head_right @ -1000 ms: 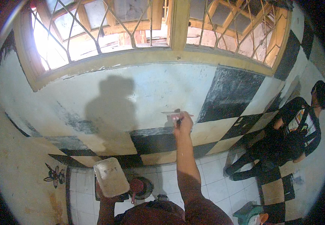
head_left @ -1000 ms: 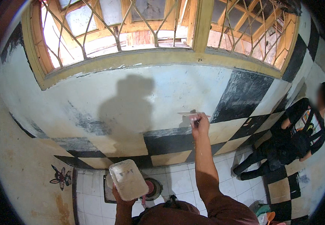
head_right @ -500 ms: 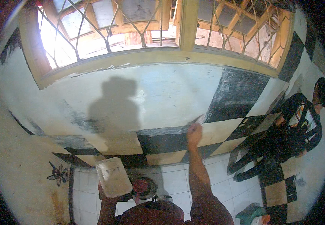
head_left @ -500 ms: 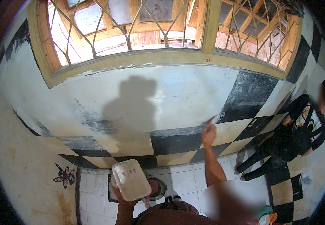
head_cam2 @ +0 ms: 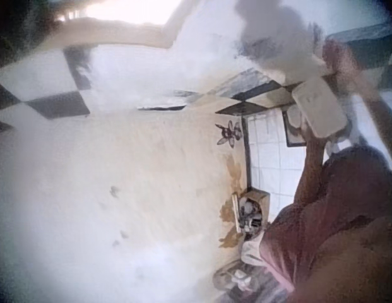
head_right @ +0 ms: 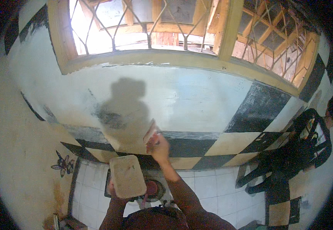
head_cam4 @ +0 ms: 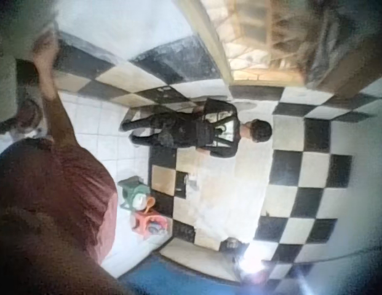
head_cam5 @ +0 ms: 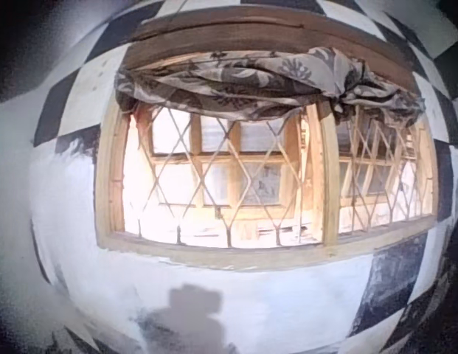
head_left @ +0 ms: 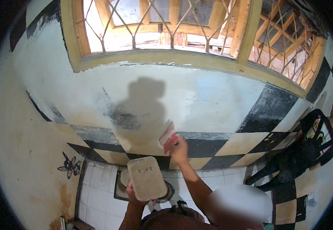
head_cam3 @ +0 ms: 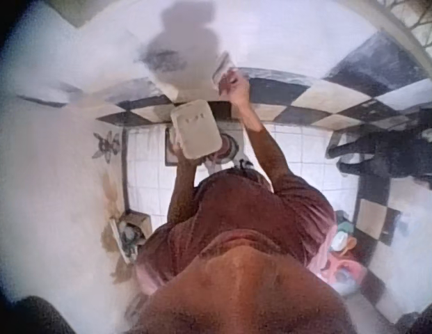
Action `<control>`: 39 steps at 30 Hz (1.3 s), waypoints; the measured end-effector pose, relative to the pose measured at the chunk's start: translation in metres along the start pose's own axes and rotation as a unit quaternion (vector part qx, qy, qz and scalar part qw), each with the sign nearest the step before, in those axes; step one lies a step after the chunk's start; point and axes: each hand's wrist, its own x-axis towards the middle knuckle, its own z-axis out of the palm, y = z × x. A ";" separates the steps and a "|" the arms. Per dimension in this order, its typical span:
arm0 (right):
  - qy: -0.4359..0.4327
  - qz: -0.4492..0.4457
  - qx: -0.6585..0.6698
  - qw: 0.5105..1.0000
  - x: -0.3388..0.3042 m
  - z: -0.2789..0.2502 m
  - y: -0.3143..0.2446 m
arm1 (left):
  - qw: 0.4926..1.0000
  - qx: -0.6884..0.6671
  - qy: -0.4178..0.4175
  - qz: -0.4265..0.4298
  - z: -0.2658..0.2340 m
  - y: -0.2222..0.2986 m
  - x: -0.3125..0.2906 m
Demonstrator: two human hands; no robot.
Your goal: The person applies putty to a wall with a plastic putty knife, scraping the putty from a plastic container and smoothing it over the surface below a window.
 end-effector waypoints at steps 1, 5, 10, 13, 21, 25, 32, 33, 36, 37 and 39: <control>-0.001 0.067 0.122 0.990 -0.007 -0.012 -0.039 | 0.999 0.033 -0.002 0.008 -0.008 0.000 -0.002; 0.044 0.134 0.326 0.935 -0.033 -0.042 -0.104 | 0.981 0.173 -0.051 0.073 0.004 0.003 0.000; -0.045 0.173 0.267 0.947 -0.069 -0.055 -0.108 | 0.949 0.312 -0.034 0.038 0.040 0.002 0.014; -0.084 0.115 0.062 0.988 -0.074 -0.053 -0.100 | 0.951 0.292 -0.086 0.060 0.059 0.002 0.021; -0.073 0.054 -0.168 0.981 -0.062 -0.066 -0.094 | 0.979 -0.086 -0.182 -0.041 0.057 -0.007 0.037; -0.100 0.115 -0.103 0.983 -0.059 -0.066 -0.103 | 0.989 0.030 -0.142 -0.004 0.062 -0.010 0.040; -0.127 0.112 -0.062 0.984 -0.066 -0.051 -0.115 | 0.850 0.484 -0.099 0.184 0.066 -0.026 0.050; -0.128 0.112 -0.062 0.984 -0.067 -0.050 -0.117 | 0.861 0.470 -0.091 0.173 0.064 -0.027 0.050; -0.128 0.145 -0.108 0.975 -0.069 -0.045 -0.125 | 0.833 0.482 -0.129 0.237 0.064 -0.028 0.050; -0.108 0.112 -0.073 0.985 -0.068 -0.042 -0.117 | 0.920 0.335 -0.124 0.158 0.067 -0.029 0.049; -0.086 0.078 -0.037 0.993 -0.065 -0.040 -0.101 | 0.975 0.177 -0.116 0.074 0.069 -0.030 0.050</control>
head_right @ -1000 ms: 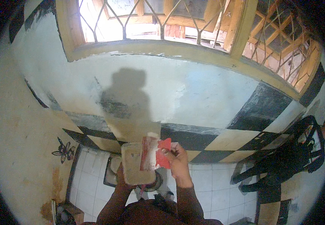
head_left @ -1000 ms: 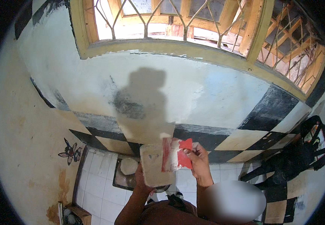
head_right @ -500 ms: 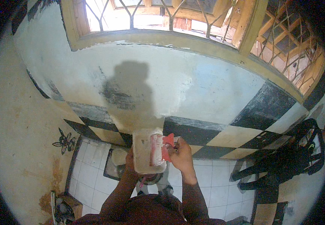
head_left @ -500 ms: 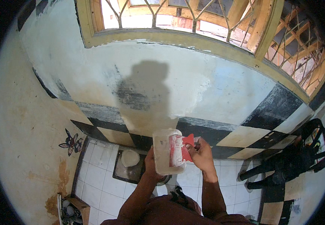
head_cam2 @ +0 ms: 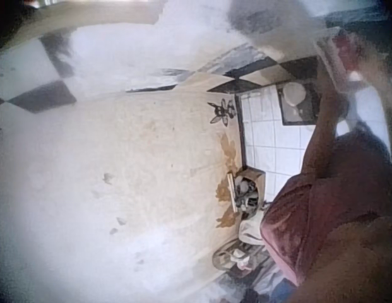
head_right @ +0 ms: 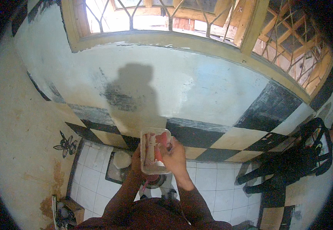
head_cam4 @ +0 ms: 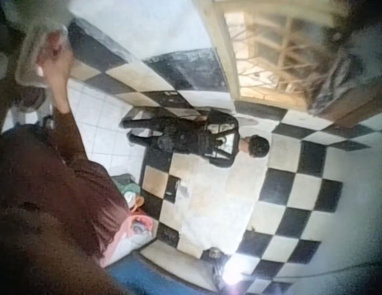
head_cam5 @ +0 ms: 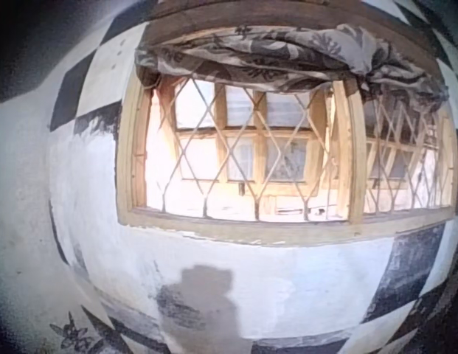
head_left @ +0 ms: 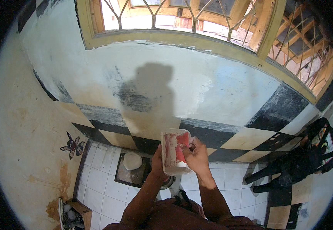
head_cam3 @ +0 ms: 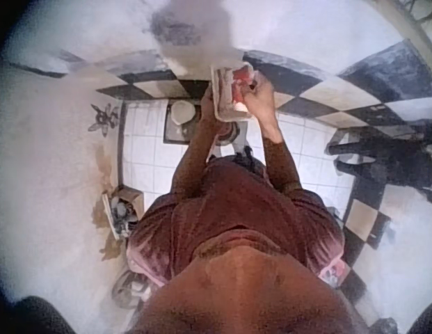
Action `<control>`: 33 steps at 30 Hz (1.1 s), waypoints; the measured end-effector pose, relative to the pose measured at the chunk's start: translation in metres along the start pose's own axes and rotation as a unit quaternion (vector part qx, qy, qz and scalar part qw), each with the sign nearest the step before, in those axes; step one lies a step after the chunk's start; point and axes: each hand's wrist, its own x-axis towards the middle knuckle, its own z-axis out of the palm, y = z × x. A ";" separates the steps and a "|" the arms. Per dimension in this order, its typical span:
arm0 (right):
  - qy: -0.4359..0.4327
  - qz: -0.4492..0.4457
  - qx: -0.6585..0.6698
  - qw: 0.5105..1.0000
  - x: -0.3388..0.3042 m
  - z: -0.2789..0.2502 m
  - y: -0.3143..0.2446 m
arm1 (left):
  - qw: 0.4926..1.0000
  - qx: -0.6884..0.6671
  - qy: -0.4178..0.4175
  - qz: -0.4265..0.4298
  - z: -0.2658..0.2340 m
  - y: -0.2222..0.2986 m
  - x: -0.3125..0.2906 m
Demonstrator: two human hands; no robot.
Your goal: The person applies putty to a wall with a plastic putty knife, scraping the putty from a plastic container and smoothing it over the surface below a window.
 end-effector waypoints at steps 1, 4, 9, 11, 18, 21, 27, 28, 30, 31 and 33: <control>-0.006 -0.011 -0.015 1.000 0.004 -0.001 0.007 | 0.990 -0.120 0.034 -0.070 -0.002 -0.002 0.003; -0.006 -0.007 0.001 1.000 0.004 -0.005 -0.002 | 0.958 -0.244 0.064 -0.133 -0.001 0.006 0.003; -0.023 0.044 0.005 0.999 -0.003 -0.016 -0.010 | 0.968 -0.239 -0.079 -0.023 0.005 0.023 -0.003; -0.025 0.041 0.029 0.998 -0.006 -0.011 -0.001 | 0.971 -0.228 -0.062 -0.025 0.002 0.017 -0.001; -0.016 -0.071 0.036 0.997 -0.008 0.000 -0.018 | 0.971 -0.189 0.049 -0.138 -0.003 -0.001 0.002; -0.008 -0.059 -0.071 0.996 -0.010 -0.007 -0.027 | 0.974 -0.172 0.056 -0.137 0.008 0.000 0.000; 0.066 -0.096 -0.139 0.983 -0.030 -0.024 -0.050 | 0.952 -0.237 0.093 -0.171 0.009 0.001 -0.001; 0.041 -0.104 -0.176 0.978 -0.029 -0.026 -0.046 | 0.948 -0.279 0.048 -0.145 0.005 -0.002 0.000; 0.016 -0.111 -0.211 0.971 -0.029 -0.028 -0.042 | 0.941 -0.318 0.003 -0.118 -0.002 -0.009 -0.001; 0.064 -0.122 -0.150 0.979 -0.028 -0.030 -0.040 | 0.948 -0.283 0.049 -0.136 0.011 0.000 0.000; 0.112 -0.132 -0.087 0.981 -0.024 -0.035 -0.031 | 0.952 -0.245 0.096 -0.154 0.016 0.001 0.000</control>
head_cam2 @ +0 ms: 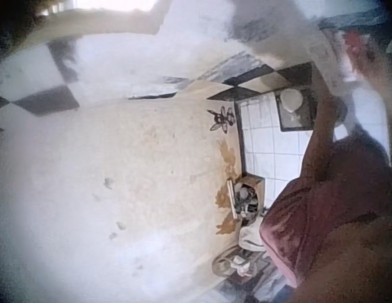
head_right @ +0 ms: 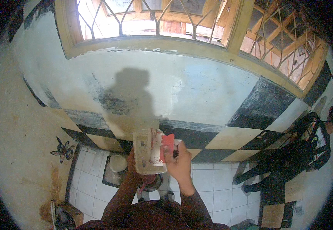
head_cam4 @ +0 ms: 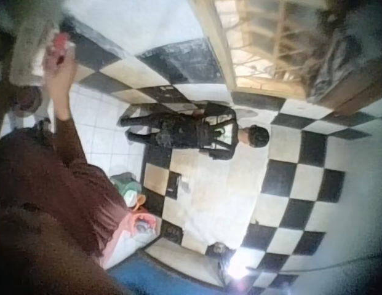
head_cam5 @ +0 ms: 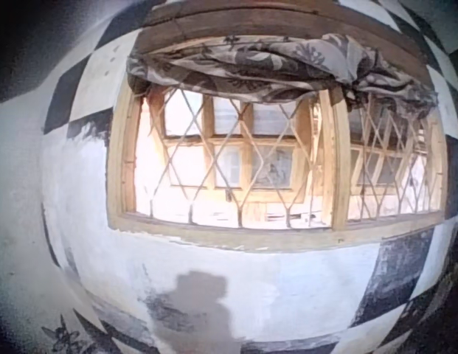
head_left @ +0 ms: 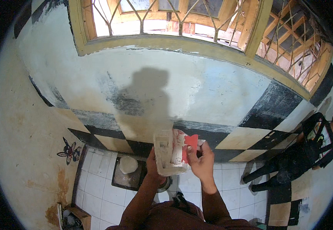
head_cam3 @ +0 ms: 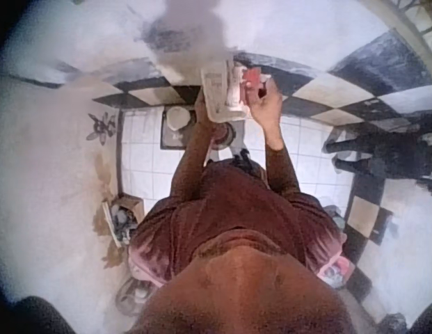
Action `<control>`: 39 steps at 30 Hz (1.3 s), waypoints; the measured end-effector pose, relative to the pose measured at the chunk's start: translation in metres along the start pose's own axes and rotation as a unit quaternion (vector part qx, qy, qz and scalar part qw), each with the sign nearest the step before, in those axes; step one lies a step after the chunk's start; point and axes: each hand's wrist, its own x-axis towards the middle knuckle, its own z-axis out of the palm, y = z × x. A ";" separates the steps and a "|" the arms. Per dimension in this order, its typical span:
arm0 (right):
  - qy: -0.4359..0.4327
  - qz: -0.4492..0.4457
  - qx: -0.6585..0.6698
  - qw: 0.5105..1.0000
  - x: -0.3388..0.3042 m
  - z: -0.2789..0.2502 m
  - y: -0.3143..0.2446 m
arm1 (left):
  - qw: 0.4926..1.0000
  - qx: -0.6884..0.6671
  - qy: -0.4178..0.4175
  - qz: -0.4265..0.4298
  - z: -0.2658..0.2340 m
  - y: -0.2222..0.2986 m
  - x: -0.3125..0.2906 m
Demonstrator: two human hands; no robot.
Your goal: The person applies putty to a wall with a plastic putty knife, scraping the putty from a plastic container and smoothing it over the surface below a window.
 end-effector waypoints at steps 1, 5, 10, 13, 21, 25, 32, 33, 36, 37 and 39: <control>-0.004 0.063 0.057 0.996 0.002 -0.004 0.009 | 0.960 0.247 -0.024 0.130 -0.004 -0.003 -0.001; 0.014 0.184 0.254 0.949 0.007 -0.016 0.050 | 0.858 0.428 -0.069 0.276 -0.008 -0.010 0.008; 0.013 0.292 0.465 0.835 0.012 -0.033 0.057 | 0.970 0.202 -0.024 0.130 0.005 -0.011 0.015; -0.002 0.327 0.495 0.805 0.012 -0.040 0.063 | 0.973 0.179 -0.050 0.138 0.006 -0.014 0.023; 0.067 0.344 0.516 0.781 0.039 -0.059 0.065 | 0.997 0.028 -0.058 0.030 -0.009 -0.019 0.038; 0.131 0.243 0.458 0.845 0.087 -0.079 0.059 | 0.997 -0.055 -0.055 0.013 -0.011 -0.018 0.036; 0.221 -0.024 0.080 0.972 0.157 -0.091 0.046 | 0.998 0.022 -0.030 0.041 0.002 -0.012 0.012; 0.223 -0.042 0.015 0.974 0.162 -0.087 0.038 | 0.998 0.022 -0.029 0.043 -0.001 -0.012 0.009; 0.260 -0.238 -0.204 0.913 0.172 -0.069 0.012 | 0.993 0.047 -0.052 0.090 -0.014 -0.006 0.005; 0.264 -0.263 -0.298 0.879 0.176 -0.068 0.015 | 0.996 0.000 -0.058 0.061 -0.022 -0.005 0.010; 0.249 -0.347 -0.371 0.825 0.193 -0.071 0.029 | 0.996 -0.047 -0.065 0.028 -0.028 -0.004 0.013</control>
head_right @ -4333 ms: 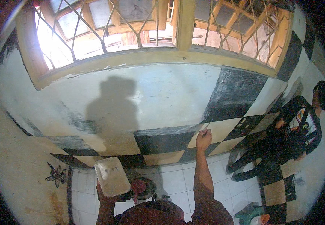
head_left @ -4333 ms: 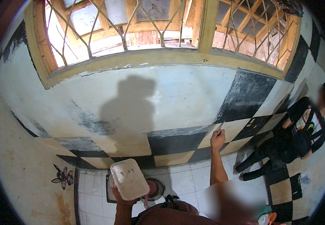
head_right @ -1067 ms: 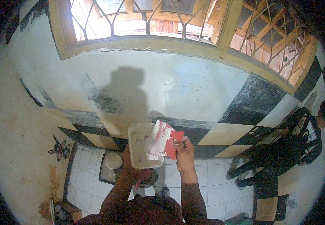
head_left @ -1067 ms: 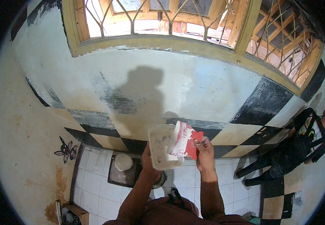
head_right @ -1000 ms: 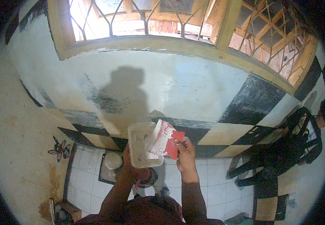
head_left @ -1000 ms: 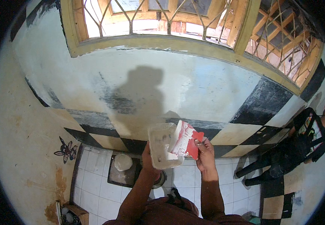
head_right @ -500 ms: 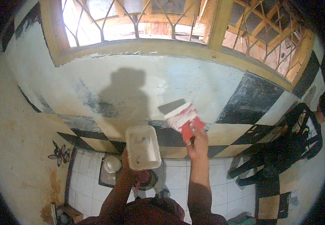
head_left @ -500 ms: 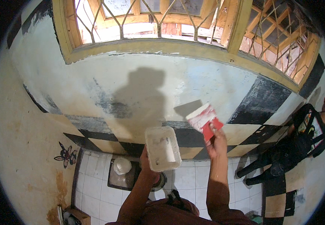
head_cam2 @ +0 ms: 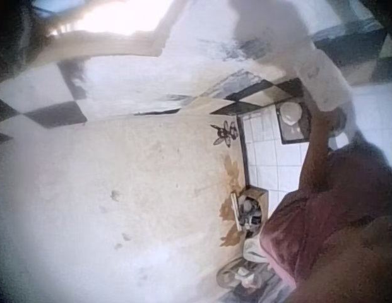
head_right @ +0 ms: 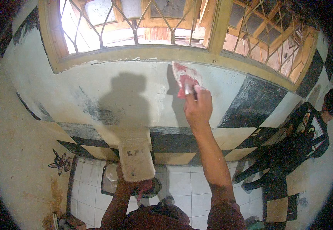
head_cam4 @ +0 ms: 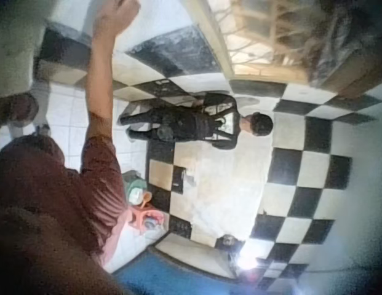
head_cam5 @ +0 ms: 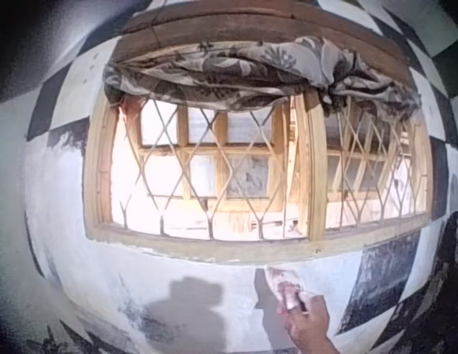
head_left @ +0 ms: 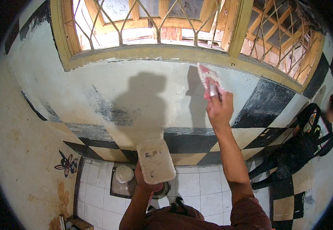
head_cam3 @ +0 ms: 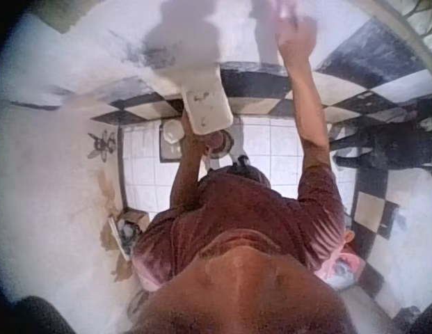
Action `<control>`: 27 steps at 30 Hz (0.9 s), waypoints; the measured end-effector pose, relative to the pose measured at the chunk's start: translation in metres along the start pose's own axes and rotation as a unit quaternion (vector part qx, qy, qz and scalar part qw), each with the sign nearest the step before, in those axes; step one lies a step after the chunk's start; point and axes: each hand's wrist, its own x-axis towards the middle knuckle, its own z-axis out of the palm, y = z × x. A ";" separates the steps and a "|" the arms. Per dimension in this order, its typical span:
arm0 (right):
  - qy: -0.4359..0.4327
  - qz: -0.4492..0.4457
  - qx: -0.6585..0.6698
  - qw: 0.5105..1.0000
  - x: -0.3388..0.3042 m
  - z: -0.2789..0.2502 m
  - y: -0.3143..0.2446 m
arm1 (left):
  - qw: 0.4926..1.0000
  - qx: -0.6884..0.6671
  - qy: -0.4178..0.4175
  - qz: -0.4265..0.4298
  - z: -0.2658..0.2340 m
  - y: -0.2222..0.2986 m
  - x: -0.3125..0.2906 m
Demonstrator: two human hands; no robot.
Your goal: The person applies putty to a wall with a plastic putty knife, scraping the putty from a plastic container and smoothing it over the surface below a window.
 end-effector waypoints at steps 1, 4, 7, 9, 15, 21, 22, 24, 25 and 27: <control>0.005 -0.110 -0.051 0.993 -0.003 0.008 0.007 | 1.000 -0.025 0.002 -0.006 0.001 0.000 -0.002; -0.039 -0.162 -0.067 0.984 -0.023 0.036 0.021 | 1.000 -0.003 -0.010 0.010 -0.004 0.003 -0.005; -0.077 -0.195 -0.073 0.975 -0.032 0.058 0.026 | 0.973 0.214 -0.007 0.082 -0.008 0.006 -0.010; -0.092 -0.167 -0.061 0.980 -0.034 0.068 0.026 | 0.916 0.379 0.010 0.129 -0.008 0.008 -0.012; -0.106 -0.146 -0.016 0.983 -0.029 0.079 0.026 | 0.999 0.022 0.038 0.007 -0.028 0.014 -0.012; -0.177 -0.096 0.061 0.978 -0.079 0.082 0.027 | 1.000 0.003 0.024 0.017 -0.010 0.015 -0.022; -0.268 -0.052 0.063 0.960 -0.091 0.076 0.028 | 1.000 -0.004 0.024 0.013 -0.010 0.014 -0.024; -0.258 -0.061 0.057 0.963 -0.110 0.066 0.033 | 1.000 -0.012 0.021 0.004 -0.010 0.012 -0.027; -0.247 -0.070 0.055 0.965 -0.116 0.061 0.035 | 1.000 -0.012 0.026 0.006 -0.009 0.013 -0.029; -0.257 -0.050 0.071 0.962 -0.120 0.051 0.033 | 0.999 -0.009 0.029 0.012 -0.007 0.015 -0.037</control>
